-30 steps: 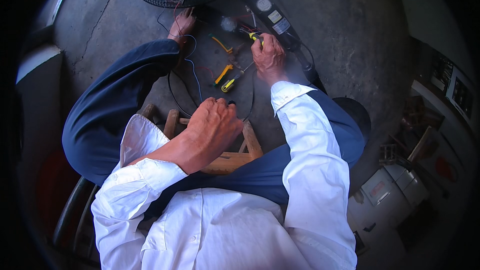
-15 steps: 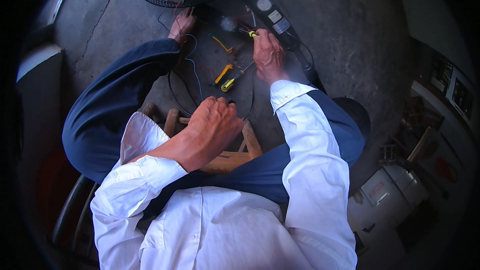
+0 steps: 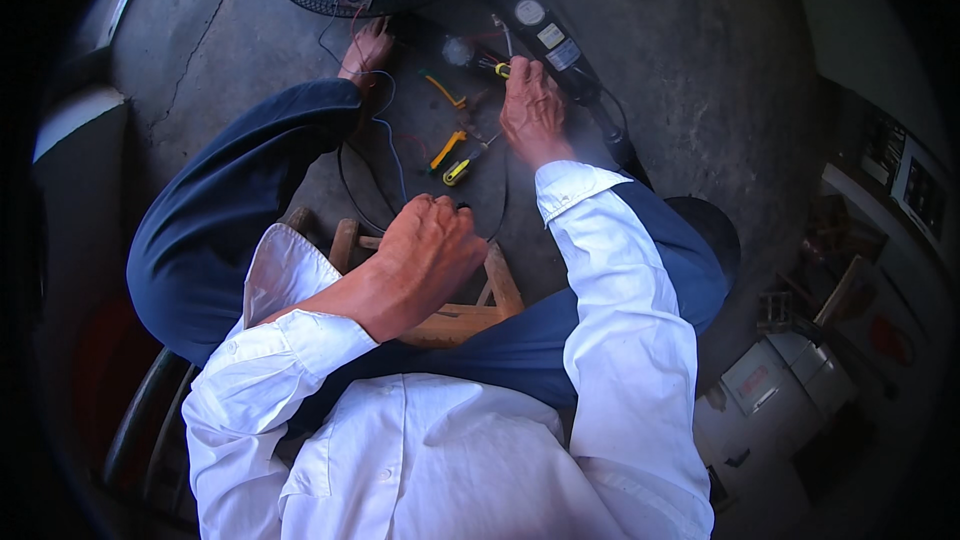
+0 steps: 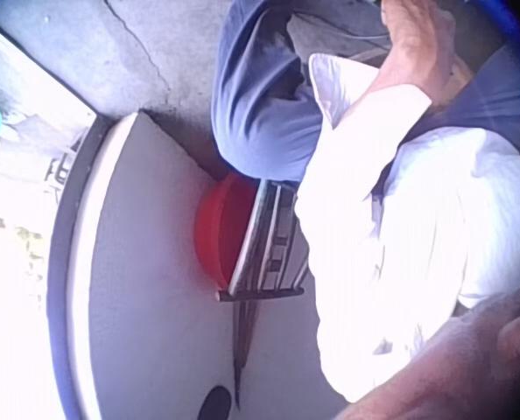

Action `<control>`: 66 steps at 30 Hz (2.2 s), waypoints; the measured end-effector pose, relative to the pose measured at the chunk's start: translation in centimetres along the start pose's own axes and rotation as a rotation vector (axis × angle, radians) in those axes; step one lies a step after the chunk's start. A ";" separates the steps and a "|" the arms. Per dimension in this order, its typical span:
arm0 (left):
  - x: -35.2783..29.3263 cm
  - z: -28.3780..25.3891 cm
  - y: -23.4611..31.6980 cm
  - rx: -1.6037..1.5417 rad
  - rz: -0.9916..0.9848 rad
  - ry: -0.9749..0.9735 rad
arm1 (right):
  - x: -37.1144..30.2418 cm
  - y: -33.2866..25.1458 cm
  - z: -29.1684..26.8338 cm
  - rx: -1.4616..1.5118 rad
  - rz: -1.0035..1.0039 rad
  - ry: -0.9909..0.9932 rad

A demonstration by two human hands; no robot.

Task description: Disassembling and inspecting the control panel and circuit of an electric fan.

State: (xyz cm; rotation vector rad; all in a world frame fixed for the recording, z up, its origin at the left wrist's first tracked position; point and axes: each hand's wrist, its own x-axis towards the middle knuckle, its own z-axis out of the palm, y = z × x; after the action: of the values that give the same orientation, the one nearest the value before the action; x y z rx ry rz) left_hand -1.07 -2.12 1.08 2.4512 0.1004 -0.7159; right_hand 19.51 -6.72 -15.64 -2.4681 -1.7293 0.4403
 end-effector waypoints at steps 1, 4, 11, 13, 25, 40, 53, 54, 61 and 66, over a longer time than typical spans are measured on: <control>0.0 0.0 0.0 -0.011 -0.004 0.006 | 0.0 -0.1 -0.2 0.011 0.015 0.000; 0.1 -0.1 0.0 -0.028 -0.010 0.007 | 0.4 -0.2 -0.7 -0.028 0.006 -0.070; 0.1 -0.3 0.1 -0.008 -0.003 0.002 | 1.3 0.2 -0.6 -0.027 -0.015 -0.126; 0.1 -0.4 0.0 -0.012 0.002 0.000 | 1.4 0.1 -0.5 -0.052 -0.003 -0.120; 0.1 -0.6 0.1 -0.014 0.007 -0.008 | 2.8 -1.1 -1.2 -0.043 0.461 -0.265; 0.0 -0.4 -0.1 -0.035 0.017 0.051 | 3.6 -0.4 -1.4 -0.129 -0.051 -0.245; 0.1 -1.2 0.1 -0.057 0.013 -0.029 | 3.3 -2.6 -0.7 -0.079 0.357 -0.227; 0.1 -1.1 0.1 -0.057 0.013 -0.030 | 3.3 -2.8 -0.8 -0.056 0.410 -0.269; 0.2 -0.9 0.0 -0.059 0.038 -0.008 | 4.1 -2.4 0.6 0.085 0.650 -0.259; 0.0 -1.2 0.0 -0.065 0.038 -0.003 | 4.2 -1.8 0.8 0.177 0.746 -0.291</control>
State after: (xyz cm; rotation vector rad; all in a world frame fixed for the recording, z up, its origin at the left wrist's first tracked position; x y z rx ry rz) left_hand -0.48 -1.50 1.91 2.3838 0.0745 -0.6892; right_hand 18.96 -2.22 -16.76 -2.9364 -0.7033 0.9952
